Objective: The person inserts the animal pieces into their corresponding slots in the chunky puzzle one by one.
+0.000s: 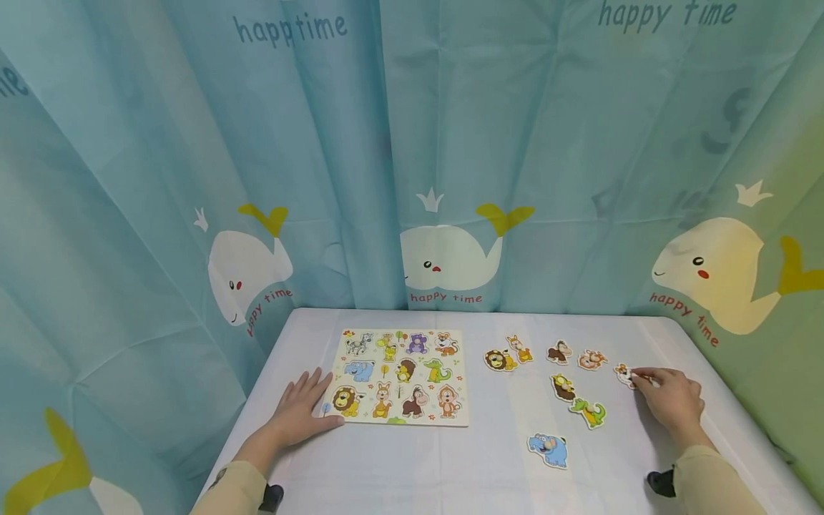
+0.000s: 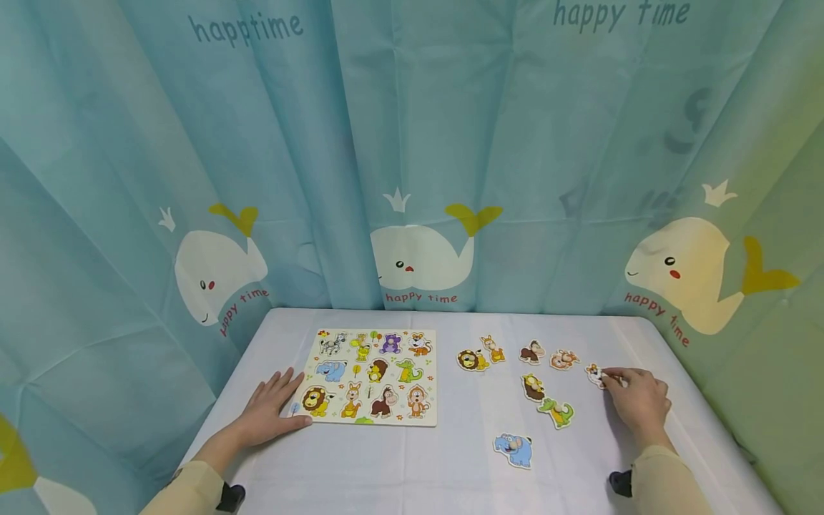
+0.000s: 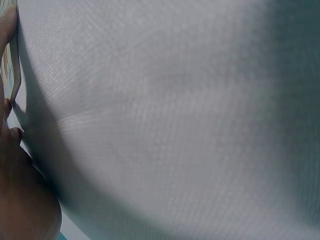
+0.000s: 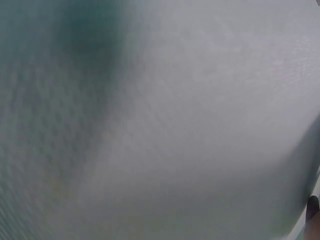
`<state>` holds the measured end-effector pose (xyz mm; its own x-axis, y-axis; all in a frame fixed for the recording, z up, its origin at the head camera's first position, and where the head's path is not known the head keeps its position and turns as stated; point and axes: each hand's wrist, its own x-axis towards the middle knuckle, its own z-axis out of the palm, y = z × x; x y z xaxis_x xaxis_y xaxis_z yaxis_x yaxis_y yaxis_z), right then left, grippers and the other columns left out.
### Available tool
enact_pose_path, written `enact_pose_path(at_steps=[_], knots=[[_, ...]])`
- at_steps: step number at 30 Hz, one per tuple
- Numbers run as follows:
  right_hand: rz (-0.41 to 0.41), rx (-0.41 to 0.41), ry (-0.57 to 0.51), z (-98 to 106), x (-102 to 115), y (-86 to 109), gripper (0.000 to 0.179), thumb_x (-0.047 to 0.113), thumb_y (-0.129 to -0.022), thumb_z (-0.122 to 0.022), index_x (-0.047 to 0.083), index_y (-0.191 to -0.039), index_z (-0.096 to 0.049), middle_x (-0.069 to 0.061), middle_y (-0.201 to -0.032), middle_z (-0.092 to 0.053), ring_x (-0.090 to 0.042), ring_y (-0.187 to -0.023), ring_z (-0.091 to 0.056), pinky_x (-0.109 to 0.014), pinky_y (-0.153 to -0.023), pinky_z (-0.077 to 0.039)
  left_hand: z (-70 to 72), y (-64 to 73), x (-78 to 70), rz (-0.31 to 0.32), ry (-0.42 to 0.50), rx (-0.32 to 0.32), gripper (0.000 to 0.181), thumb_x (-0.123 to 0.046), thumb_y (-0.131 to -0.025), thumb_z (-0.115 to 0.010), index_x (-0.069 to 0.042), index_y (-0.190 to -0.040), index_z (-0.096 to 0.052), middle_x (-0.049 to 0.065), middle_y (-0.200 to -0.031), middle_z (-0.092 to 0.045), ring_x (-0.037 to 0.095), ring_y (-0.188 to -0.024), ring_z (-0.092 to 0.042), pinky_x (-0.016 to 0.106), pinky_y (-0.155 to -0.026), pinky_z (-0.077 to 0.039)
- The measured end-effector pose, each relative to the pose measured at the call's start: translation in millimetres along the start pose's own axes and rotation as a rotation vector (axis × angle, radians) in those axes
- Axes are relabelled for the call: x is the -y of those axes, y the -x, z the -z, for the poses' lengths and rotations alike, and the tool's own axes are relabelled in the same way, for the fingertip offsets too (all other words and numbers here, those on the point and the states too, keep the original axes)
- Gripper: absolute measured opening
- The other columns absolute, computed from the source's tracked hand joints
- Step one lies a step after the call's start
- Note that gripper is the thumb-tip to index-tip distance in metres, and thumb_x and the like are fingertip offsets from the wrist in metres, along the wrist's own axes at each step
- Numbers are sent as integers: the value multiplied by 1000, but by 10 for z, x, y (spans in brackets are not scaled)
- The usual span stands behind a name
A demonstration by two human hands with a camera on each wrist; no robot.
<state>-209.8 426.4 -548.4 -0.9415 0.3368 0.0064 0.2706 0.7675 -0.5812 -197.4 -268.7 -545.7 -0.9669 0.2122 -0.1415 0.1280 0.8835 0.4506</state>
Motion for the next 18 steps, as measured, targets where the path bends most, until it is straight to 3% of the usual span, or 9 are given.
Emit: enact_pose_path(at_steps=[18], knots=[[-32,-13,13,-19,9,12,43,33,-100,-64,-6,-118,-65,-39,-130,-41,-64,-126,-22,-76,-96,-22,-11,-5,3,5,0,2,105,-64,-82,-75,-8,-161,-33,22,-167,-20,46,-154,-7,64,-122,-3]])
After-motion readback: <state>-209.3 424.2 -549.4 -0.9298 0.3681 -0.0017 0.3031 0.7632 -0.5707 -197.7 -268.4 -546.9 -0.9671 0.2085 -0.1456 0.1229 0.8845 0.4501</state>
